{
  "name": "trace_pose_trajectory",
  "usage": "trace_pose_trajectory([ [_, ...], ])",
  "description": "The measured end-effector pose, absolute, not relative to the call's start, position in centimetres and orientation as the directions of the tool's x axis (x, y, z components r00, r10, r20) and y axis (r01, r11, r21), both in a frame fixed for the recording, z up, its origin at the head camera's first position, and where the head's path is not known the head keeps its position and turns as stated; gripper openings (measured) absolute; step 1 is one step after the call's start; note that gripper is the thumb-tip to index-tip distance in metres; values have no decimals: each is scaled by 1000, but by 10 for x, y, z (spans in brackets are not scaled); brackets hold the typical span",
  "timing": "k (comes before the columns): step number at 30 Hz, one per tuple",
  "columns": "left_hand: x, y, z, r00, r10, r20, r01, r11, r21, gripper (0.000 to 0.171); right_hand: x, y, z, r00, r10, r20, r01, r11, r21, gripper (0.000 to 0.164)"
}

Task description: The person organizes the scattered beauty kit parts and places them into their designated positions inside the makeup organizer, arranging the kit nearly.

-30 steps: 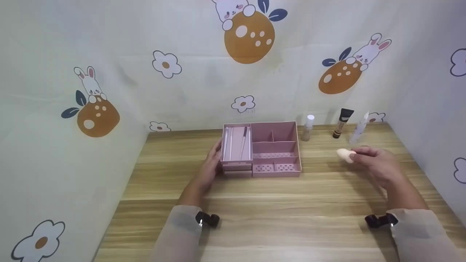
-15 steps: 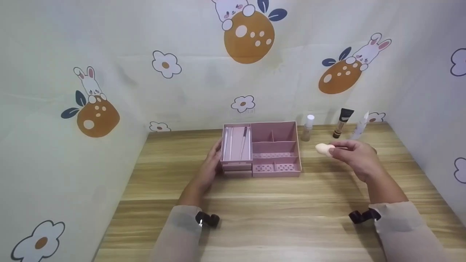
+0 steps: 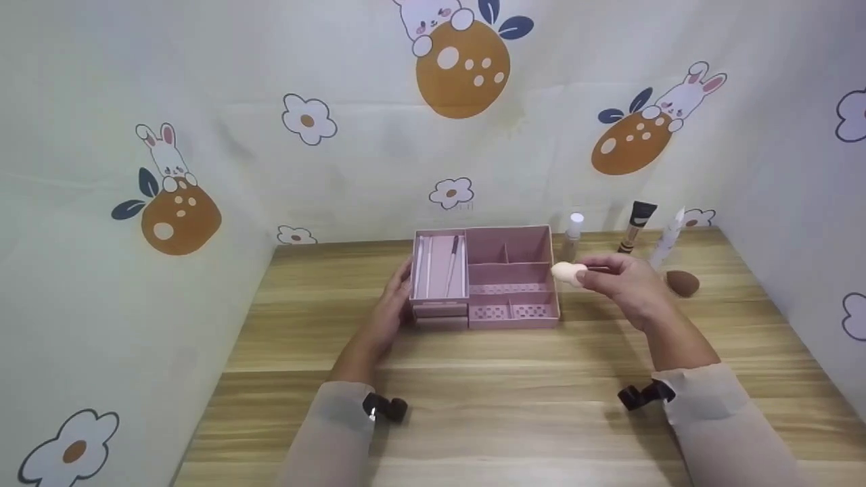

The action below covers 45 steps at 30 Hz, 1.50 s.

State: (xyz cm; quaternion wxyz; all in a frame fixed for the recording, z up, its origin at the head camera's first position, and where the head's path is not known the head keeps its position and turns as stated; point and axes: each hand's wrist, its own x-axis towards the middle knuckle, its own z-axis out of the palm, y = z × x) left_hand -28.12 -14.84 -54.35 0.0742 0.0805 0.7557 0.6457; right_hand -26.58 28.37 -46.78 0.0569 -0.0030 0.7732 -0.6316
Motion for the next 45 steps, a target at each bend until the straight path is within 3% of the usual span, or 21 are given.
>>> trace_pose_trajectory([
  [4, -281, -148, -543, -976, 217, -2, 32, 155, 987, 48, -268, 268, -467, -993, -93, -68, 50, 185, -981, 53],
  [12, -282, -148, -543, -975, 222, 18, 53, 154, 987, 50, -274, 238, -468, -989, -137, -54, 34, 143, -989, 43],
  [28, -282, -150, -542, -972, 235, 30, 72, 174, 982, 53, -282, 188, -473, -980, -170, -108, 78, 176, -981, 42],
  [36, -282, -150, -545, -972, 230, 42, 86, 182, 980, 53, -284, 180, -487, -979, -178, -96, 54, 227, -972, 45],
  [45, -283, -150, -545, -972, 230, 40, 83, 183, 980, 52, -283, 177, -503, -986, -154, -66, 12, 330, -944, 35],
])
